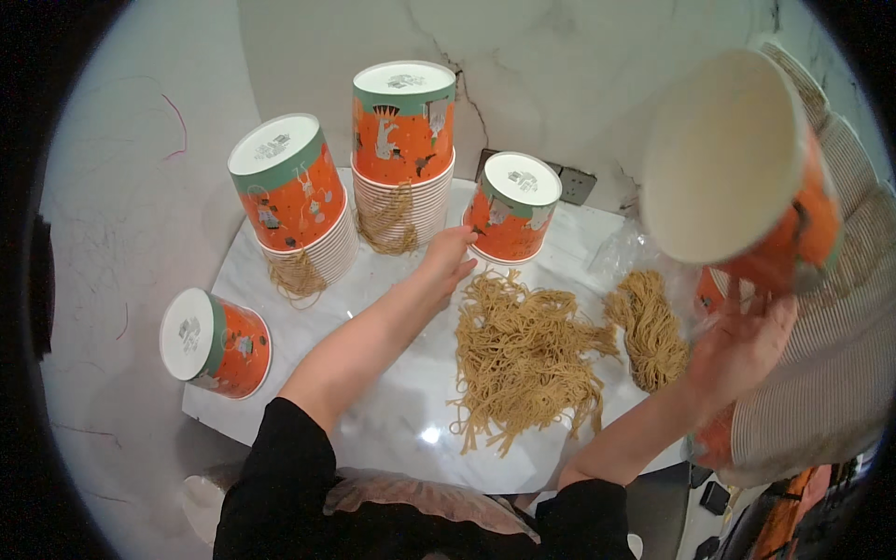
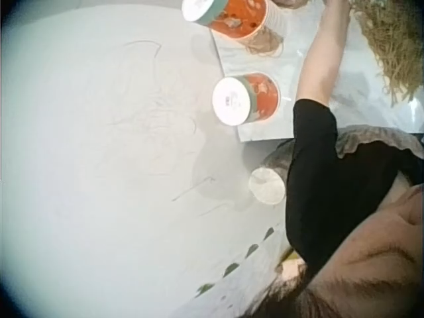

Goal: Attach rope handles to pre-punched holes in decorated paper buckets.

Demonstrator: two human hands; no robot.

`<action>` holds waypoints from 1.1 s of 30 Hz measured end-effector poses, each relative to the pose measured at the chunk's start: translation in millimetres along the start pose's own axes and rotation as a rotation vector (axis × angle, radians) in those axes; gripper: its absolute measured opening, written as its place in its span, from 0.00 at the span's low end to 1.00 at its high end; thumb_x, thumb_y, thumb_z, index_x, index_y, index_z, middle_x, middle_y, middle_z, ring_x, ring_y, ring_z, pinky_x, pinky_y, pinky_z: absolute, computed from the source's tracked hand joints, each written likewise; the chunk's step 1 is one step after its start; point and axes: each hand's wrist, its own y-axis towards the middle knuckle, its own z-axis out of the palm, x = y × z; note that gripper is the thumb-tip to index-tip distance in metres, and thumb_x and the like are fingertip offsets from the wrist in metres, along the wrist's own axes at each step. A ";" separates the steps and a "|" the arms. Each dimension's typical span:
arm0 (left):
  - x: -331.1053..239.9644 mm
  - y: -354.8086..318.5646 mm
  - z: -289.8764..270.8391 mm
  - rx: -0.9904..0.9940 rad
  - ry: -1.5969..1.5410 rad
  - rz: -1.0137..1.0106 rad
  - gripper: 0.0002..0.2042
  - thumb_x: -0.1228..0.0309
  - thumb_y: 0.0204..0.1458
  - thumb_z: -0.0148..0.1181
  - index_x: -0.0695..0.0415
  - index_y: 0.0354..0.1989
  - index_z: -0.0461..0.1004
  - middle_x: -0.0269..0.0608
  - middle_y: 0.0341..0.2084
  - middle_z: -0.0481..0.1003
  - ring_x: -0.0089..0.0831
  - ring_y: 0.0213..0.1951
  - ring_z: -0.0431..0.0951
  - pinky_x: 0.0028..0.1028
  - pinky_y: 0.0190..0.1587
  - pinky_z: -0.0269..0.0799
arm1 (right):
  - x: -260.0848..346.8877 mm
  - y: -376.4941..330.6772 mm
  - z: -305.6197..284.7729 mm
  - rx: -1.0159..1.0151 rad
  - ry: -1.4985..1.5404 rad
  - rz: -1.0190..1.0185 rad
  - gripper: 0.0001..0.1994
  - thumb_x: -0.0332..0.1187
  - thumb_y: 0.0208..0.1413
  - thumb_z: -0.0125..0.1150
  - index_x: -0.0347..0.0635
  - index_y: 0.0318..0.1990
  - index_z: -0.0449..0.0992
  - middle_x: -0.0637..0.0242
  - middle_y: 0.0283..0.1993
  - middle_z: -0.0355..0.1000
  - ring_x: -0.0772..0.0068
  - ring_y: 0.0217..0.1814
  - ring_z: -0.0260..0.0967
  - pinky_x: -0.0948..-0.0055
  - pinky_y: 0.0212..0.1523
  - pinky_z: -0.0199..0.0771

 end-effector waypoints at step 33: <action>-9.3 -181.4 -152.8 0.295 0.254 0.705 0.23 0.80 0.61 0.62 0.67 0.63 0.63 0.47 0.53 0.76 0.29 0.52 0.79 0.27 0.52 0.78 | -126.7 -120.6 97.5 1.620 -1.317 0.248 0.08 0.35 0.48 0.70 0.45 0.35 0.84 0.58 0.35 0.80 0.54 0.41 0.78 0.56 0.41 0.76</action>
